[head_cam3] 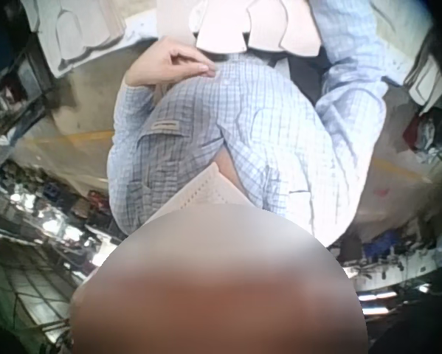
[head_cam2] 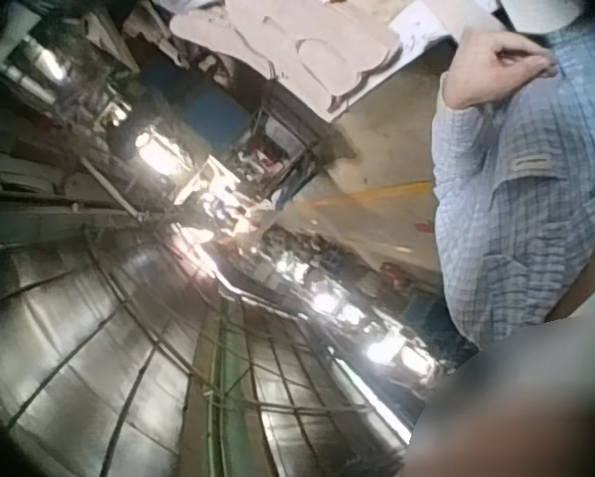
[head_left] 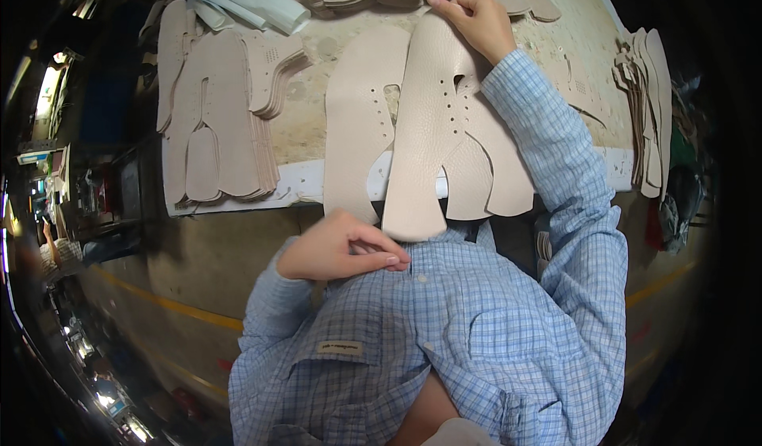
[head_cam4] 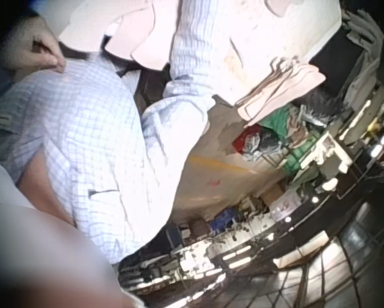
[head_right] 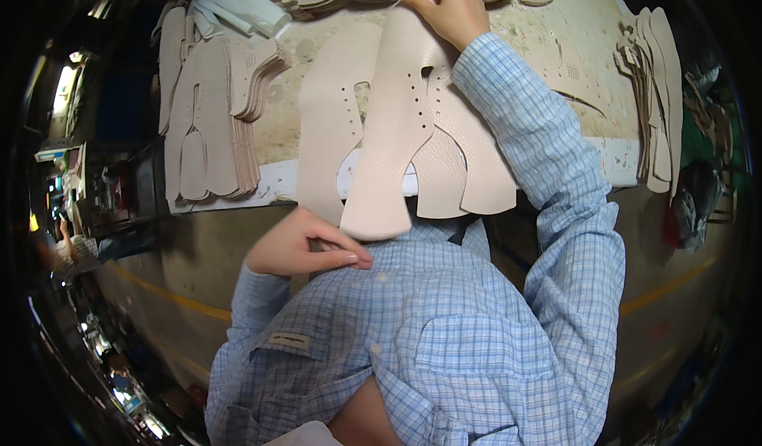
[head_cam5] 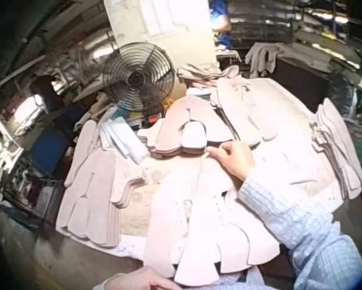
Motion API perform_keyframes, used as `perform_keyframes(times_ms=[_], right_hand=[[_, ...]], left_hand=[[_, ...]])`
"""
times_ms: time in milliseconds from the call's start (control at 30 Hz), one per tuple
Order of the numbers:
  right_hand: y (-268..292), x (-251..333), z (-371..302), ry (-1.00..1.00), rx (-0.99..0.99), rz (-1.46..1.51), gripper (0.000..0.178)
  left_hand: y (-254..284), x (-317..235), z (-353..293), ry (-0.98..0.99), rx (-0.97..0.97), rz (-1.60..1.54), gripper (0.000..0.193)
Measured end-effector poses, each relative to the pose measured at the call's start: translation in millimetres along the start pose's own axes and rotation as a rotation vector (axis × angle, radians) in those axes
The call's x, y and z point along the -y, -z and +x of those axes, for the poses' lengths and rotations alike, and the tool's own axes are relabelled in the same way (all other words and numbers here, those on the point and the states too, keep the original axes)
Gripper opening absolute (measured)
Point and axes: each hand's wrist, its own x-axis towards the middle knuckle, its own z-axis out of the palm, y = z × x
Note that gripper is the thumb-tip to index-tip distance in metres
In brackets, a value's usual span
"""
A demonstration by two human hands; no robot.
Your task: The person assembles beige shoe components by hand at a workbench. They pick up a main upper piece, align and attach smaller side and heel pieces, then stack the completed assembly with others. The process repeats with multiple units.
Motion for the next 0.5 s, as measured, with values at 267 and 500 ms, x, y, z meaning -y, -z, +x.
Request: perform_keyframes(times_ms=[267, 500], right_hand=[[29, -14, -20, 0.008, 0.217, -0.084, 0.046], [44, -23, -36, -0.103, 0.231, 0.039, 0.039]], left_hand=[[87, -33, 68, -0.412, -0.933, 0.843, 0.029], [110, -24, 135, -0.002, -1.129, 1.149, 0.045]])
